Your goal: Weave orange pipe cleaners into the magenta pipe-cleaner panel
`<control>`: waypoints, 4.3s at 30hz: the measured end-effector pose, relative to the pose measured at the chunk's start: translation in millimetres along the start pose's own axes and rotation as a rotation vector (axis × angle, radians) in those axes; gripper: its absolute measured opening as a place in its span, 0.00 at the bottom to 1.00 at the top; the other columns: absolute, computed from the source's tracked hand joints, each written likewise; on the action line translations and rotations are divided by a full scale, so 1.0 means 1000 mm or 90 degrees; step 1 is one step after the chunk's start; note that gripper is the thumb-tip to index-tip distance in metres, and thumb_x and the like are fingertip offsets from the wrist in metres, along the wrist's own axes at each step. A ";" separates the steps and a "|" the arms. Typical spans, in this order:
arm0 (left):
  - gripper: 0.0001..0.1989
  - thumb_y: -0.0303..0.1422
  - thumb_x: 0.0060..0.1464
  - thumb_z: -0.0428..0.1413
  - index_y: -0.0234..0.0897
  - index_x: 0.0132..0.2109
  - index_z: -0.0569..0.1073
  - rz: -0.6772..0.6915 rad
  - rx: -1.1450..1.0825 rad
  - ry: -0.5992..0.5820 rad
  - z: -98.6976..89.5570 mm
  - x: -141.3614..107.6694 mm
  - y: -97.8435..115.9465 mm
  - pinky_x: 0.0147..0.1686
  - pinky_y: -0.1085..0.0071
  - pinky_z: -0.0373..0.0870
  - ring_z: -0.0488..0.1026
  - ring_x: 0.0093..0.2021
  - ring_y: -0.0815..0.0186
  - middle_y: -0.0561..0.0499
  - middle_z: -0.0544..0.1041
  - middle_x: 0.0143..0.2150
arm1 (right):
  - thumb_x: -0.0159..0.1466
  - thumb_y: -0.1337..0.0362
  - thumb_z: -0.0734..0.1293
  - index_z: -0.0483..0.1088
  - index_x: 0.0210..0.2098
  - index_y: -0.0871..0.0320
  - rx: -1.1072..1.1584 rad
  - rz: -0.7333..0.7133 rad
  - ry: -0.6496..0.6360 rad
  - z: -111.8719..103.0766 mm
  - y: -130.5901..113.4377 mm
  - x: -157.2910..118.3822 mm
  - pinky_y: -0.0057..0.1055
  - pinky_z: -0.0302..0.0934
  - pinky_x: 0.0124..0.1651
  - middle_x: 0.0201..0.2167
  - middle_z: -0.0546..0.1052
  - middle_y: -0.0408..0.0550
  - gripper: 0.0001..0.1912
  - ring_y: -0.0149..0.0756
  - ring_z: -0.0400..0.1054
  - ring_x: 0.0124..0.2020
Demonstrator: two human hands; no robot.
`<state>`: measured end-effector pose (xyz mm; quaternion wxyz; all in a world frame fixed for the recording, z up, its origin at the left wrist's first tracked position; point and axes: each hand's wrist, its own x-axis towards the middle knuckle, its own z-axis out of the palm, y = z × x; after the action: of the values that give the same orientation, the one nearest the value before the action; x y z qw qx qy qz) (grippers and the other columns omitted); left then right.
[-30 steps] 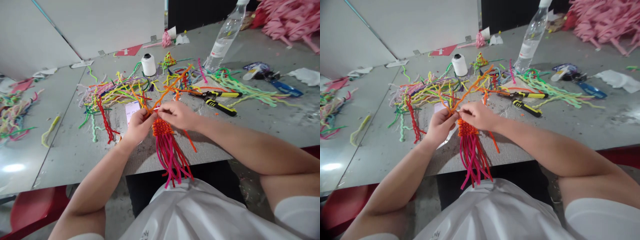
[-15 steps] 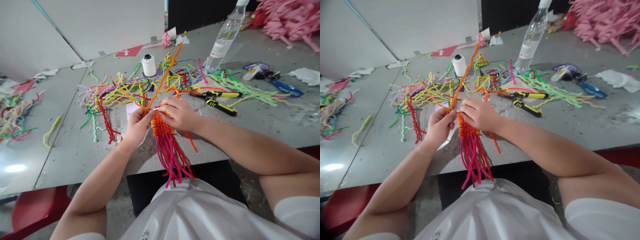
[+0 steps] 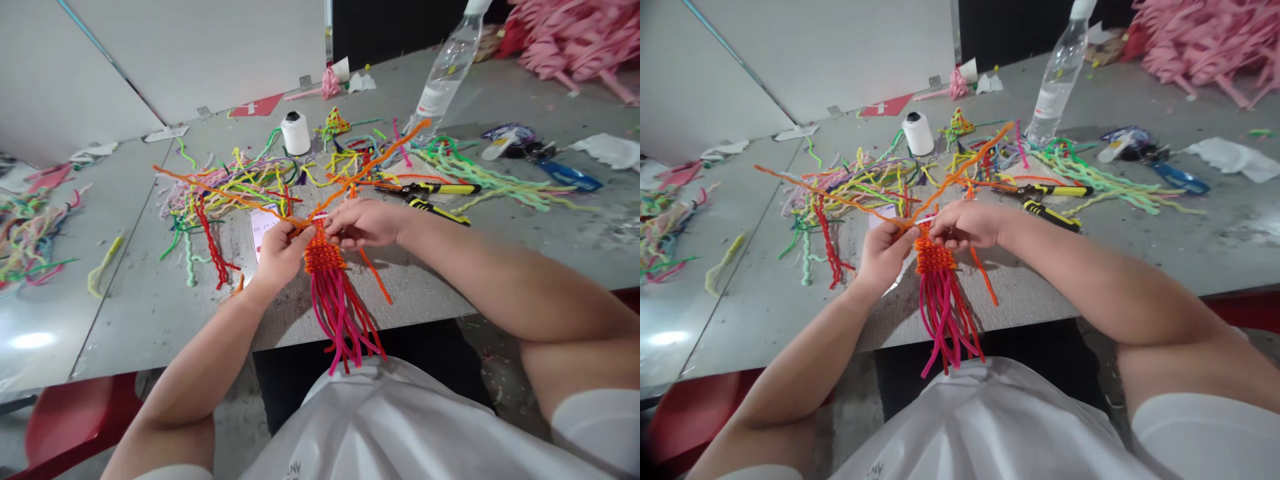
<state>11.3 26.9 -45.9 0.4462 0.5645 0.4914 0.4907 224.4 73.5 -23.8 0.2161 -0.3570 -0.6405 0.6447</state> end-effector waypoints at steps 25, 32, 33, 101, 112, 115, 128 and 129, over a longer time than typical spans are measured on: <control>0.15 0.42 0.51 0.71 0.35 0.35 0.77 -0.051 -0.133 0.054 0.001 0.006 0.003 0.20 0.74 0.49 0.55 0.21 0.76 0.57 0.67 0.25 | 0.69 0.62 0.67 0.75 0.33 0.57 -0.412 -0.395 0.282 0.019 0.017 -0.001 0.34 0.62 0.37 0.29 0.78 0.48 0.09 0.36 0.71 0.31; 0.13 0.40 0.51 0.71 0.37 0.36 0.79 -0.010 -0.051 0.006 -0.007 0.007 0.004 0.21 0.73 0.47 0.54 0.21 0.74 0.59 0.63 0.22 | 0.59 0.59 0.76 0.67 0.23 0.56 0.159 0.008 -0.011 0.009 0.006 0.000 0.27 0.38 0.18 0.19 0.66 0.38 0.16 0.22 0.49 0.14; 0.14 0.41 0.51 0.71 0.37 0.36 0.79 -0.010 -0.046 -0.002 -0.007 0.007 0.005 0.20 0.72 0.47 0.53 0.21 0.74 0.59 0.63 0.22 | 0.57 0.60 0.77 0.66 0.22 0.56 0.177 0.015 -0.017 0.007 0.006 0.000 0.27 0.37 0.18 0.19 0.65 0.38 0.17 0.21 0.49 0.14; 0.17 0.42 0.45 0.76 0.35 0.32 0.81 -0.067 -0.149 0.056 -0.004 0.009 0.006 0.19 0.75 0.46 0.55 0.20 0.77 0.56 0.68 0.23 | 0.76 0.66 0.57 0.71 0.39 0.57 -0.604 -0.457 0.322 0.031 0.028 0.006 0.37 0.61 0.43 0.35 0.75 0.53 0.13 0.41 0.68 0.38; 0.19 0.38 0.47 0.76 0.36 0.29 0.73 -0.034 -0.202 0.139 -0.016 0.017 0.015 0.18 0.79 0.49 0.57 0.22 0.78 0.54 0.72 0.28 | 0.76 0.63 0.58 0.64 0.31 0.54 -0.387 -0.427 0.292 0.036 0.024 0.008 0.34 0.57 0.40 0.28 0.70 0.43 0.15 0.35 0.67 0.33; 0.17 0.35 0.50 0.75 0.35 0.29 0.74 -0.017 -0.214 0.149 -0.022 0.021 0.017 0.17 0.80 0.47 0.55 0.20 0.79 0.54 0.71 0.27 | 0.75 0.63 0.59 0.64 0.31 0.54 -0.366 -0.423 0.305 0.035 0.022 0.005 0.34 0.55 0.38 0.26 0.68 0.42 0.14 0.34 0.65 0.30; 0.19 0.28 0.57 0.71 0.35 0.26 0.70 0.010 -0.218 0.226 -0.041 0.033 0.029 0.14 0.81 0.46 0.54 0.18 0.79 0.56 0.69 0.24 | 0.75 0.62 0.60 0.65 0.32 0.53 -0.363 -0.409 0.329 0.026 0.020 0.001 0.36 0.53 0.36 0.26 0.69 0.42 0.13 0.35 0.62 0.29; 0.19 0.28 0.58 0.70 0.35 0.26 0.69 0.012 -0.220 0.231 -0.042 0.034 0.031 0.15 0.81 0.46 0.54 0.18 0.79 0.56 0.69 0.25 | 0.75 0.61 0.60 0.65 0.32 0.53 -0.367 -0.404 0.330 0.025 0.020 0.002 0.36 0.54 0.36 0.26 0.69 0.42 0.13 0.35 0.62 0.29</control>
<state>-25.7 58.2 -6.5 0.4360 0.3870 0.4673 0.6646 208.3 55.9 -46.1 0.4463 -0.3380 -0.7949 0.2341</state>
